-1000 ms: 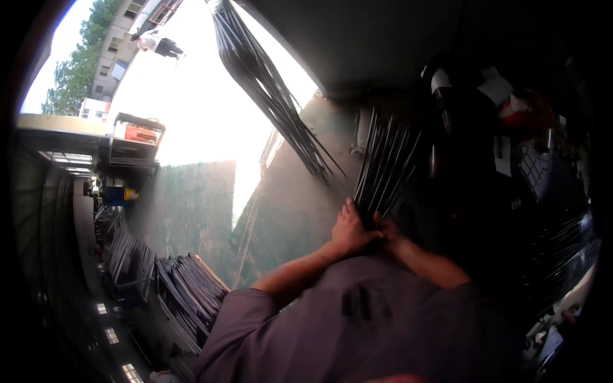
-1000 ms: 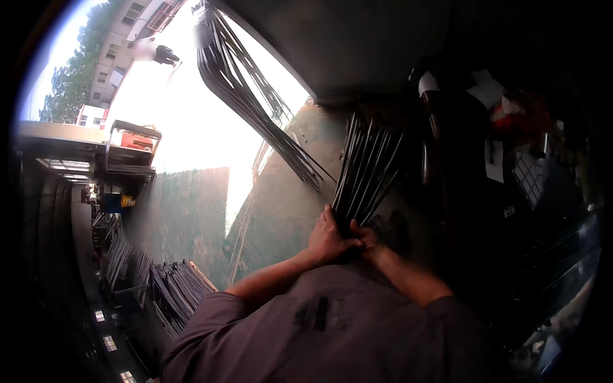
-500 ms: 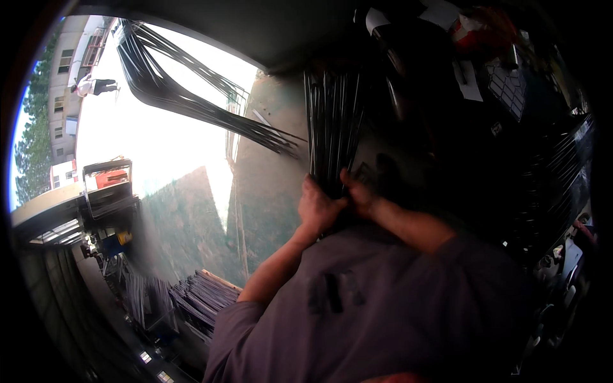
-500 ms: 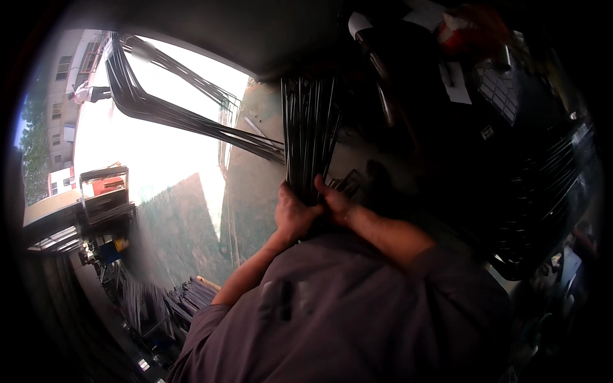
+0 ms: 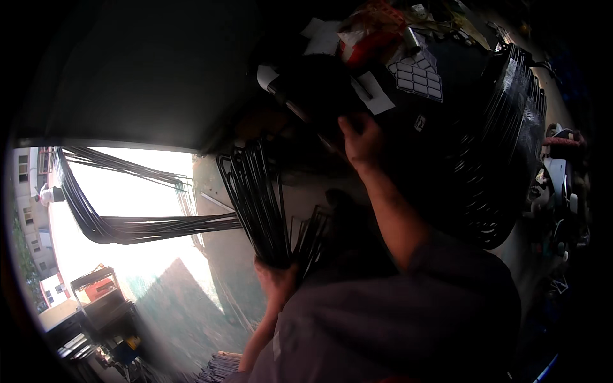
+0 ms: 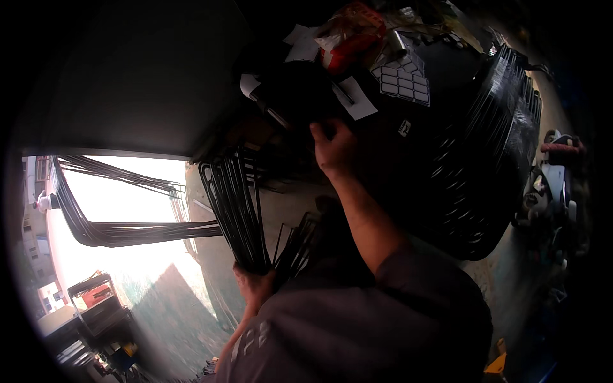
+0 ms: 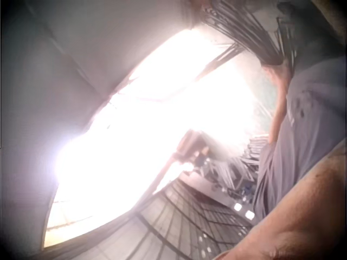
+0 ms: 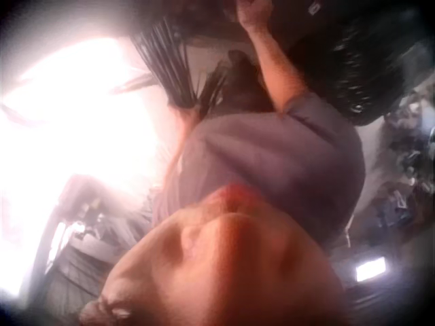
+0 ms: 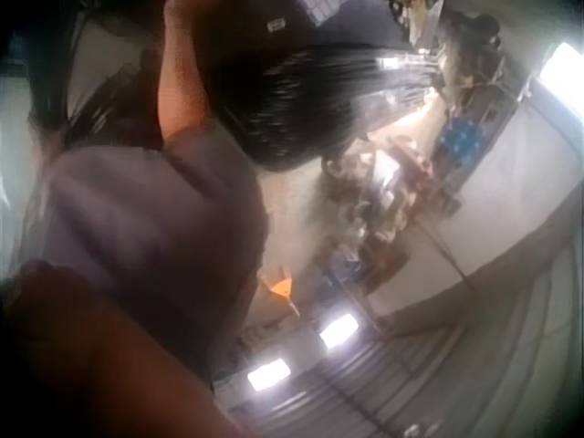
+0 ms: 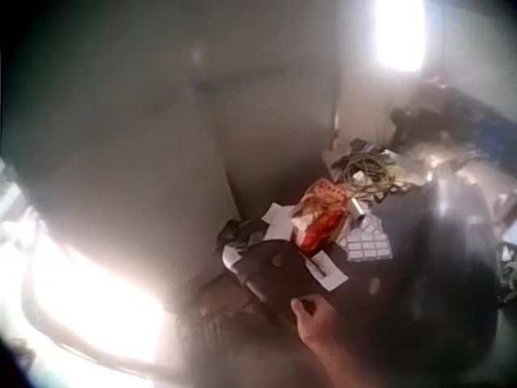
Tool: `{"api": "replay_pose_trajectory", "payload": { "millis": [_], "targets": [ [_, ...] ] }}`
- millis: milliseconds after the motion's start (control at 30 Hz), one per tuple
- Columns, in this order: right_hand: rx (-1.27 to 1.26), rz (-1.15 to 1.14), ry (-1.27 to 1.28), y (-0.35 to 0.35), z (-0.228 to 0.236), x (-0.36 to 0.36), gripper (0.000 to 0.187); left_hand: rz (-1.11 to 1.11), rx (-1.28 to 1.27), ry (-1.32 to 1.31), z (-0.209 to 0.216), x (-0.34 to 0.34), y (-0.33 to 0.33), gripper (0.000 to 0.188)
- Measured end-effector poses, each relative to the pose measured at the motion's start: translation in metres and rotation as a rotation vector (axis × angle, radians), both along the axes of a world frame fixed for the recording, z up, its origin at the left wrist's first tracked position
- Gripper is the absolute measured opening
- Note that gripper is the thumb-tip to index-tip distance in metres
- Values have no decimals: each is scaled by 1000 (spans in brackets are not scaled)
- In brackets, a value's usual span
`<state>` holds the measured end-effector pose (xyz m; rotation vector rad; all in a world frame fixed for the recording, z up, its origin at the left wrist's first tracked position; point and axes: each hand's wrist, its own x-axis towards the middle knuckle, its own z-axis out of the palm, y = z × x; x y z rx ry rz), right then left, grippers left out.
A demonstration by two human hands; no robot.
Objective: The person gathers a bundle of long, thin metal rods and secures them with clear plastic wrap. They then write on a label attached to the bundle and place the finished unit onto a red metal rack. The person repeats this process with a second bundle of rods.
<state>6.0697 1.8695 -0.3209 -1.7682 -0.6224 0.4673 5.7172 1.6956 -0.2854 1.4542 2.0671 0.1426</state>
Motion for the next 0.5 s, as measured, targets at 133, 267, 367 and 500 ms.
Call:
{"api": "replay_pose_trajectory", "payload": {
  "millis": [133, 267, 367, 500],
  "targets": [
    [103, -544, -44, 98, -31, 171, 34, 2, -57, 31, 8, 6, 5, 118],
    [-346, -562, -457, 136, -66, 295, 49, 25, -80, 93, -7, 0, 0, 126],
    [-564, -416, -715, 153, -80, 343, 58, -59, 95, 103, -25, -9, -11, 122],
    [-729, -232, -574, 169, -85, 397, 70, -2, 68, 75, -17, -5, -14, 123]
  ]
}}
